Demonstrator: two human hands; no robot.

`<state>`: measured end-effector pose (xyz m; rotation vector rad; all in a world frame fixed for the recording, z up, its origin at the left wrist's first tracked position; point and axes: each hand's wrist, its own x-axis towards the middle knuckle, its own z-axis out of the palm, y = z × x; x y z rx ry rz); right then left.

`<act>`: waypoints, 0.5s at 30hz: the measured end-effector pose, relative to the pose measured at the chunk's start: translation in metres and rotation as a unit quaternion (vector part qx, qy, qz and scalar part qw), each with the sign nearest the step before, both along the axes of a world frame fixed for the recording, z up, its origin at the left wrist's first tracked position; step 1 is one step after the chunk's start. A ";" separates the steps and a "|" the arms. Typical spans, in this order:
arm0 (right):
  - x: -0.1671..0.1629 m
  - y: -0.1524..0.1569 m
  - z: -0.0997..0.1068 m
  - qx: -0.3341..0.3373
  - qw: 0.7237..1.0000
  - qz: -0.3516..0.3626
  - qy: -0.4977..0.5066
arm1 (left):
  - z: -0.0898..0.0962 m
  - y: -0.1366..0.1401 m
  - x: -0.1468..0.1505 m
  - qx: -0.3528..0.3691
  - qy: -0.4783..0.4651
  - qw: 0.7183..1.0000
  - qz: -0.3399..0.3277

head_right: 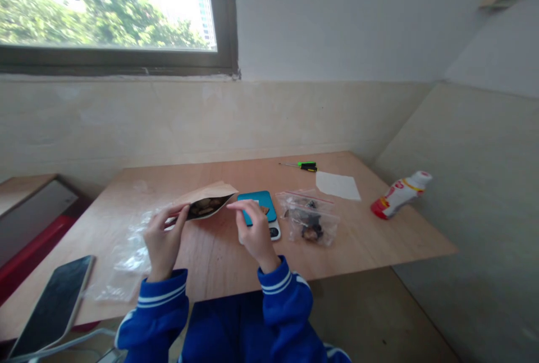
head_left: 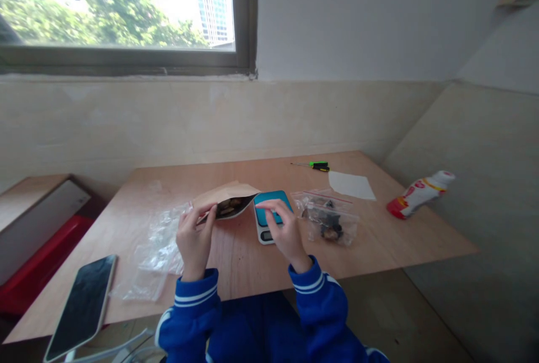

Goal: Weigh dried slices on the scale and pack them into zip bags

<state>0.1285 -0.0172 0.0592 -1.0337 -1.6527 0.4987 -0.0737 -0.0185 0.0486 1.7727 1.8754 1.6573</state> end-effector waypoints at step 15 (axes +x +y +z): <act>-0.070 0.029 0.006 -0.150 0.906 0.079 -0.387 | -0.024 -0.023 0.015 -0.002 -0.009 1.000 -0.029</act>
